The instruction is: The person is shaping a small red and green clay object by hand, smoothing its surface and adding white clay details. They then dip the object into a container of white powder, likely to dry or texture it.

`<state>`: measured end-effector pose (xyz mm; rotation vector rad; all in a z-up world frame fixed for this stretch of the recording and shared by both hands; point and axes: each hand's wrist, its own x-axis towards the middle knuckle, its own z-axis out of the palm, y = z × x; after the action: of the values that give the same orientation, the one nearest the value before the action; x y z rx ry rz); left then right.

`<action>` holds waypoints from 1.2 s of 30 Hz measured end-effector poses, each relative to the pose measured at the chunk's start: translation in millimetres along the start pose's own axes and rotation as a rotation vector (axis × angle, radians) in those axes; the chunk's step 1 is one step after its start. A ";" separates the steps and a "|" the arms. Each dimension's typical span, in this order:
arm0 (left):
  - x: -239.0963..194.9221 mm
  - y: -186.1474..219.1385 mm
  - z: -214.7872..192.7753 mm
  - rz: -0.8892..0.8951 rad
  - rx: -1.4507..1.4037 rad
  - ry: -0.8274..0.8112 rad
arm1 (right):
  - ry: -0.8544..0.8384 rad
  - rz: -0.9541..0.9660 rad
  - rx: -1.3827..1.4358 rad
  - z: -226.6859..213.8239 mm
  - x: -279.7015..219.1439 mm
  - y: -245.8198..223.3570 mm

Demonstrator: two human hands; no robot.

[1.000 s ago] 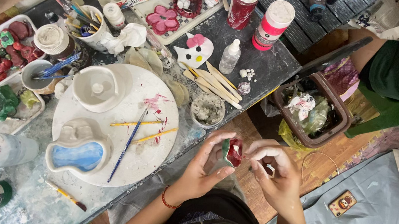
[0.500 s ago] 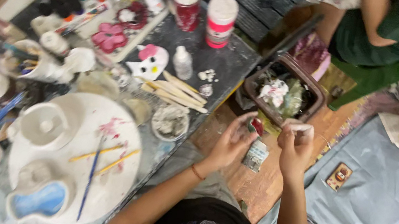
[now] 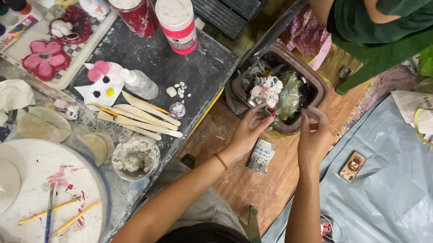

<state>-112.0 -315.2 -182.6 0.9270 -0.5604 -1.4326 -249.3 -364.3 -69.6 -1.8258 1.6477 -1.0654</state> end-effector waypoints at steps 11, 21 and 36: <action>-47.7 72.5 19.3 0.037 -0.021 -0.123 | -0.109 0.093 0.201 -0.6 -28.7 -24.1; -157.4 182.4 18.2 0.569 0.682 -0.113 | -0.486 -0.193 0.817 -49.3 -78.5 -90.2; -207.6 234.5 8.9 0.954 1.290 -0.115 | -0.662 -0.381 0.255 -82.9 -77.4 -182.3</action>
<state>-4.3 -139.1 53.1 1.2437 -1.8126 -0.1138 -200.9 -243.3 101.1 -2.0547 0.7699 -0.6512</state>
